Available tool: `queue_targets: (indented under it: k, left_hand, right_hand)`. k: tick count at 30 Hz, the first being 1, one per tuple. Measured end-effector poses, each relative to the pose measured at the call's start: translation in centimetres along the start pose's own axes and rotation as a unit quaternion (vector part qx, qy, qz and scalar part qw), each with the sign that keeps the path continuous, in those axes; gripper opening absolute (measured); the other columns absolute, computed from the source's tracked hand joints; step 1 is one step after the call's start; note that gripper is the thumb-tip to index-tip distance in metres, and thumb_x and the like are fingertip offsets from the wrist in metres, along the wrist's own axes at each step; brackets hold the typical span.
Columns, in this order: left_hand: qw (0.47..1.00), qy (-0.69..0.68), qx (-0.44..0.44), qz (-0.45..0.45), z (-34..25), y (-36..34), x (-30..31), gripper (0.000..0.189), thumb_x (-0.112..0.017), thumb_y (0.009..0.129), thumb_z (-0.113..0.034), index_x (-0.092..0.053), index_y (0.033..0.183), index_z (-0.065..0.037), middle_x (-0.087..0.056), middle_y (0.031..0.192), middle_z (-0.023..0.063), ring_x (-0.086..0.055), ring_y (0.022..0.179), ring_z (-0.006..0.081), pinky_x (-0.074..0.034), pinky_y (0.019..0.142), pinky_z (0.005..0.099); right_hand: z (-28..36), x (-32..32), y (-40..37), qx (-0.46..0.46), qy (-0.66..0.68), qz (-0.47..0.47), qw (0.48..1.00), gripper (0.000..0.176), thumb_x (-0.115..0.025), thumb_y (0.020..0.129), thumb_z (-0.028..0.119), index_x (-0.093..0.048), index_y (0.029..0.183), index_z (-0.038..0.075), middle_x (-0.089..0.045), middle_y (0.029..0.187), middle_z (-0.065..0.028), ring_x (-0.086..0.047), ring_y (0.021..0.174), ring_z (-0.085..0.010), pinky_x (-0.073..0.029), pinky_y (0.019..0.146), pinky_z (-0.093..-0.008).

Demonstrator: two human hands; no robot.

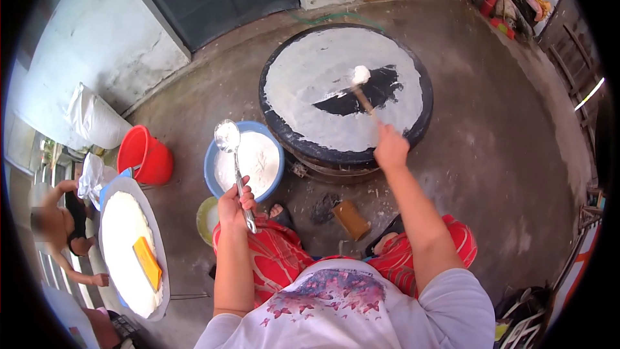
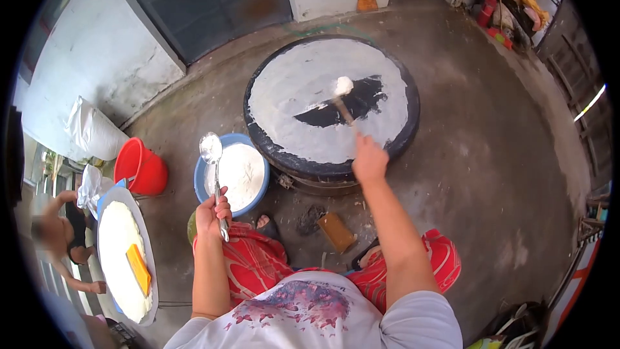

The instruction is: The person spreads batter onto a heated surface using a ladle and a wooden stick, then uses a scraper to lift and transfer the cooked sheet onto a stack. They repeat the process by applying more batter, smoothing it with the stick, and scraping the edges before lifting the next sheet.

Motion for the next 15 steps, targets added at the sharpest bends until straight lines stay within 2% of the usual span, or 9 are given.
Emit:
queue_targets:
  k: [2, 4, 6, 7, 8, 10, 12, 15]
  left_hand:
    - [1.000, 0.002, 0.007, 0.008, 0.1, 0.1, 0.0, 0.028, -0.031, 0.091, -0.018, -0.043, 0.106, 0.003, -0.043, 0.071, 0.0054, -0.035, 0.049, 0.0096, -0.030, 0.039, 0.0202]
    - [1.000, -0.003, 0.009, 0.009, 0.1, 0.3, 0.3, 0.028, -0.031, 0.091, -0.018, -0.043, 0.106, 0.003, -0.043, 0.071, 0.0053, -0.035, 0.049, 0.0095, -0.030, 0.039, 0.0202]
    - [1.000, -0.005, 0.011, 0.010, 0.1, 0.2, 0.1, 0.028, -0.031, 0.091, -0.018, -0.043, 0.106, 0.003, -0.043, 0.071, 0.0052, -0.035, 0.049, 0.0092, -0.030, 0.039, 0.0201]
    - [1.000, -0.007, 0.007, 0.004, 0.0, 0.2, 0.1, 0.028, -0.031, 0.091, -0.018, -0.043, 0.105, 0.003, -0.043, 0.071, 0.0051, -0.035, 0.049, 0.0091, -0.030, 0.039, 0.0200]
    - [1.000, -0.010, 0.002, -0.001, 0.0, 0.3, 0.0, 0.028, -0.031, 0.091, -0.018, -0.043, 0.105, 0.003, -0.043, 0.071, 0.0051, -0.035, 0.049, 0.0090, -0.030, 0.039, 0.0199]
    - [1.000, 0.002, -0.005, -0.009, 0.0, 0.2, -0.3, 0.028, -0.032, 0.091, -0.018, -0.045, 0.105, 0.003, -0.043, 0.069, 0.0036, -0.035, 0.048, 0.0079, -0.030, 0.038, 0.0189]
    - [1.000, 0.016, -0.009, -0.022, 0.0, 0.1, 0.1, 0.028, -0.033, 0.091, -0.018, -0.046, 0.104, 0.003, -0.042, 0.066, 0.0021, -0.035, 0.046, 0.0068, -0.030, 0.037, 0.0179]
    - [1.000, 0.001, 0.018, 0.004, 0.2, 0.5, 0.1, 0.028, -0.032, 0.091, -0.018, -0.043, 0.107, 0.003, -0.043, 0.071, 0.0051, -0.035, 0.049, 0.0091, -0.030, 0.038, 0.0201]
  right_hand:
    - [-4.0, 0.9, 1.4, -0.089, -0.060, -0.020, 0.994, 0.041, -0.056, 0.066, 0.008, -0.052, 0.106, 0.010, -0.055, 0.084, -0.0102, -0.058, 0.068, -0.0281, -0.048, 0.062, -0.0385]
    - [-4.9, 1.6, 1.5, -0.111, -0.031, -0.015, 0.993, 0.040, -0.055, 0.067, 0.009, -0.051, 0.107, 0.009, -0.055, 0.087, -0.0114, -0.058, 0.072, -0.0307, -0.048, 0.065, -0.0410]
    - [-4.9, 1.2, 0.1, -0.196, 0.088, -0.018, 0.976, 0.041, -0.054, 0.068, 0.009, -0.050, 0.108, 0.007, -0.055, 0.090, -0.0131, -0.058, 0.077, -0.0333, -0.047, 0.069, -0.0428]
    - [-3.7, 0.9, -0.7, -0.211, 0.088, 0.027, 0.973, 0.041, -0.053, 0.068, 0.009, -0.049, 0.109, 0.007, -0.055, 0.093, -0.0146, -0.058, 0.083, -0.0345, -0.047, 0.072, -0.0432]
    - [-1.6, 1.2, -1.4, -0.132, 0.086, 0.004, 0.988, 0.041, -0.053, 0.067, 0.009, -0.050, 0.109, 0.007, -0.055, 0.090, -0.0135, -0.058, 0.080, -0.0323, -0.047, 0.069, -0.0419]
    - [-0.9, 0.5, -1.7, -0.038, 0.030, -0.005, 0.999, 0.040, -0.053, 0.068, 0.008, -0.050, 0.108, 0.008, -0.054, 0.086, -0.0113, -0.058, 0.076, -0.0303, -0.048, 0.064, -0.0397]
    - [-4.7, 0.6, -0.6, -0.091, -0.061, -0.020, 0.994, 0.039, -0.052, 0.068, 0.006, -0.051, 0.108, 0.009, -0.054, 0.084, -0.0094, -0.058, 0.072, -0.0287, -0.047, 0.061, -0.0381]
    - [-8.0, 2.3, 0.3, -0.143, -0.070, -0.017, 0.987, 0.038, -0.051, 0.070, 0.006, -0.051, 0.108, 0.009, -0.053, 0.087, -0.0109, -0.058, 0.076, -0.0293, -0.048, 0.062, -0.0395]
Point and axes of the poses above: each hand's wrist, its own y-axis towards the middle knuckle, its own x-axis out of the back of the hand, z = x × y, the point moved 10 cm from there along y, towards the middle knuckle
